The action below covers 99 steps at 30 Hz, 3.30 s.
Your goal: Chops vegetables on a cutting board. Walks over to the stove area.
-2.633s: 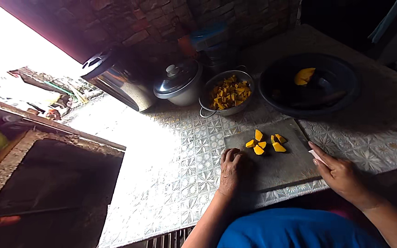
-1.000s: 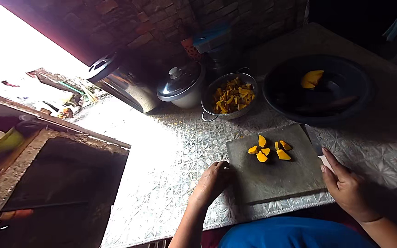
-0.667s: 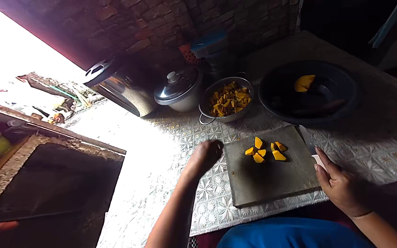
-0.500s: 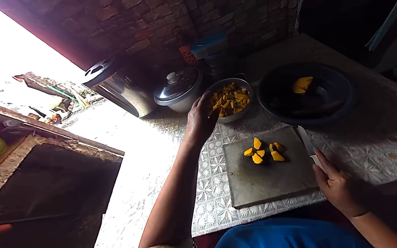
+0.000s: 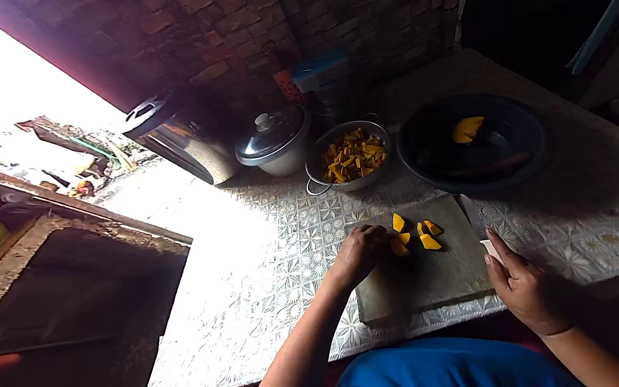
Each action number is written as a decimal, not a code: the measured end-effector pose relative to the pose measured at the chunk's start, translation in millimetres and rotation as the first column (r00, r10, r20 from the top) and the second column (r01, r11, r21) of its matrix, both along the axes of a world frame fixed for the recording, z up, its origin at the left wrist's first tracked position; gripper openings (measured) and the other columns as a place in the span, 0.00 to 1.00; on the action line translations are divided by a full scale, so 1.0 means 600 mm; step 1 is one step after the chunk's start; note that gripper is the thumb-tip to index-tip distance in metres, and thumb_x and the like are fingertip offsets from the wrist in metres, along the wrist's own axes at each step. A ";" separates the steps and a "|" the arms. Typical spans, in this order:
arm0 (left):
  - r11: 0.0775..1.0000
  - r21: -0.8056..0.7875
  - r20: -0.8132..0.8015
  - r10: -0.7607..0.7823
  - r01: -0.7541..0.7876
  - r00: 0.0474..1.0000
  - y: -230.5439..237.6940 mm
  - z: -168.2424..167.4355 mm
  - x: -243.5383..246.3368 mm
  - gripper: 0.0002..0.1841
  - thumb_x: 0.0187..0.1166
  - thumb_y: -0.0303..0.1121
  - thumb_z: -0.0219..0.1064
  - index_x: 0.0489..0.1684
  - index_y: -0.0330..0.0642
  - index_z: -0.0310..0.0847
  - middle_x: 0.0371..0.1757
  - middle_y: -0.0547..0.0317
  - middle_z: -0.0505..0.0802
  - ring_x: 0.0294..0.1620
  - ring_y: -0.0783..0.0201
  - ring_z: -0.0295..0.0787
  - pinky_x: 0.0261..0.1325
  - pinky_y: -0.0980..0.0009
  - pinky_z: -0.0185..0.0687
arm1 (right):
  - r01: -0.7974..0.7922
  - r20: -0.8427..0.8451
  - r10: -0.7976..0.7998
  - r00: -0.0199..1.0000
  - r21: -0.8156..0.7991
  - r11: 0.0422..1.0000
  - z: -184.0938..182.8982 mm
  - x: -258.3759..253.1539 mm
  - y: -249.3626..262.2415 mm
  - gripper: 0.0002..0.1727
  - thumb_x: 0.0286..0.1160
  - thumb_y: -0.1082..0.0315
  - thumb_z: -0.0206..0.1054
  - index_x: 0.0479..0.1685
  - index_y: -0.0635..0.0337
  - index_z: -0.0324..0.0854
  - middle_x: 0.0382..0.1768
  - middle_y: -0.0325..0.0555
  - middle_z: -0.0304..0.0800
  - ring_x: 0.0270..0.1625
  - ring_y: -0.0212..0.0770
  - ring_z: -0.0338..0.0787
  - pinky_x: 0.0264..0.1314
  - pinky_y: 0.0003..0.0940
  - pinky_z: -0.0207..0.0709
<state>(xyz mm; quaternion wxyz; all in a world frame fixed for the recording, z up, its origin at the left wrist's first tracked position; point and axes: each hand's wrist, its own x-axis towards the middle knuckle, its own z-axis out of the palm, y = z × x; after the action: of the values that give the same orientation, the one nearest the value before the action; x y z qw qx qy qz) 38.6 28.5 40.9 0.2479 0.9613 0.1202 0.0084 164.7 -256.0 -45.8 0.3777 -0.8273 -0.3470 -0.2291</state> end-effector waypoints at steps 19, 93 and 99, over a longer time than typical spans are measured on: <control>1.000 -0.016 0.165 0.016 -0.014 0.986 -0.028 -0.031 -0.109 0.18 0.70 0.21 0.68 0.57 0.44 0.92 0.58 0.48 0.94 0.55 0.51 0.91 0.53 0.61 0.87 | -0.317 -0.043 0.316 0.948 -0.032 0.948 0.064 -0.071 0.034 0.25 0.78 0.62 0.55 0.67 0.64 0.88 0.28 0.51 0.95 0.23 0.45 0.90 0.27 0.38 0.84; 0.971 0.142 0.490 0.098 -0.190 0.866 -0.080 -0.088 -0.058 0.13 0.69 0.42 0.77 0.43 0.43 0.93 0.49 0.51 0.95 0.56 0.51 0.91 0.62 0.58 0.85 | -0.396 0.033 0.434 0.900 -0.351 0.849 0.068 -0.086 0.071 0.26 0.70 0.69 0.57 0.67 0.55 0.90 0.16 0.43 0.82 0.14 0.43 0.80 0.13 0.37 0.70; 0.972 0.163 0.470 0.074 -0.169 0.879 -0.078 -0.091 -0.058 0.08 0.72 0.39 0.75 0.39 0.46 0.93 0.47 0.57 0.96 0.56 0.54 0.91 0.63 0.58 0.85 | -0.370 0.095 0.446 0.890 -0.421 0.828 0.076 -0.086 0.070 0.27 0.67 0.73 0.59 0.68 0.54 0.90 0.16 0.44 0.80 0.14 0.44 0.79 0.14 0.37 0.69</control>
<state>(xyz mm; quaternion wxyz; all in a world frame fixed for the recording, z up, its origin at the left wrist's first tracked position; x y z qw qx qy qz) 4.0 -18.4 -13.8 0.1706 0.9421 0.1166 0.2639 113.0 -214.2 -0.1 0.2100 -0.7664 -0.5892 -0.1460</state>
